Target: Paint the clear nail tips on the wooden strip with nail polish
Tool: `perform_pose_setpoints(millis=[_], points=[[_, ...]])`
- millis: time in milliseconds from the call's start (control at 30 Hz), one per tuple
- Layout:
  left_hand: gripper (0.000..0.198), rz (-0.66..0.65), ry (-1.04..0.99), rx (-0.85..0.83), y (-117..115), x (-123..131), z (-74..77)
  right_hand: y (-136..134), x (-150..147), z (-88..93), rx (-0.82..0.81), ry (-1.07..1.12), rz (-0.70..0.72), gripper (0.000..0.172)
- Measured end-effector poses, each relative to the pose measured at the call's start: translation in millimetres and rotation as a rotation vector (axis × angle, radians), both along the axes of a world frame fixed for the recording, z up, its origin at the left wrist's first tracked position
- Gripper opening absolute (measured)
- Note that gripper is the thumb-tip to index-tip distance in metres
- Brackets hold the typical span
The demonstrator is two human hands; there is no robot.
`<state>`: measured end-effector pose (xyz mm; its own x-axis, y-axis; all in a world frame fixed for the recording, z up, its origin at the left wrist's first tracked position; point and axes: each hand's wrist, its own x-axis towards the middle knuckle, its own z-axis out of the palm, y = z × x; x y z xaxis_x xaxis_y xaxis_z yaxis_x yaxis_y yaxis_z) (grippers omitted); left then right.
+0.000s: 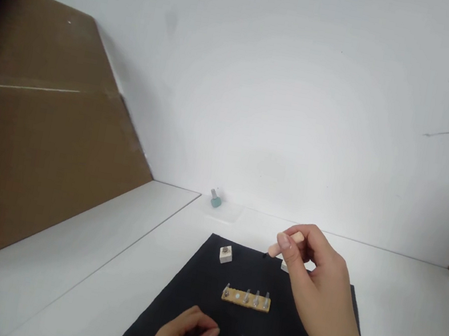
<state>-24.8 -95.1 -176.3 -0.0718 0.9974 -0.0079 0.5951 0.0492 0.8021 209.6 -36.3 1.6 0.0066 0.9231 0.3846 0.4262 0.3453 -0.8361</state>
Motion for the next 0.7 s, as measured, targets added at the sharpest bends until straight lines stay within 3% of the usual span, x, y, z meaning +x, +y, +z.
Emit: perform_pose_setpoints(millis=[100, 233, 333, 433, 533, 700], points=[[0.023, 0.018, -0.13, -0.106, 16, 8, 10.7, -1, -1, 1.6, -0.003, 0.023, 0.001, 0.029], [0.027, 0.016, -0.156, -0.121, 23, 20, 11.0, -3, 1, 3.6, 0.015, 0.049, 0.003, 0.028], [0.024, 0.019, -0.081, -0.087, 18, 10, 13.5, -3, 4, 5.7, 0.047, 0.073, -0.033, 0.03], [0.023, 0.136, 0.027, -0.001, 22, -12, 23.4, -2, 7, 6.8, 0.065, 0.108, -0.09, 0.029], [0.029, 0.255, 0.032, 0.116, 51, -32, 34.3, -1, 6, 5.4, 0.067, 0.12, -0.11, 0.03], [0.041, 0.147, 0.007, 0.124, 113, -38, 37.6, -2, 1, 1.7, 0.032, 0.065, -0.08, 0.032]])
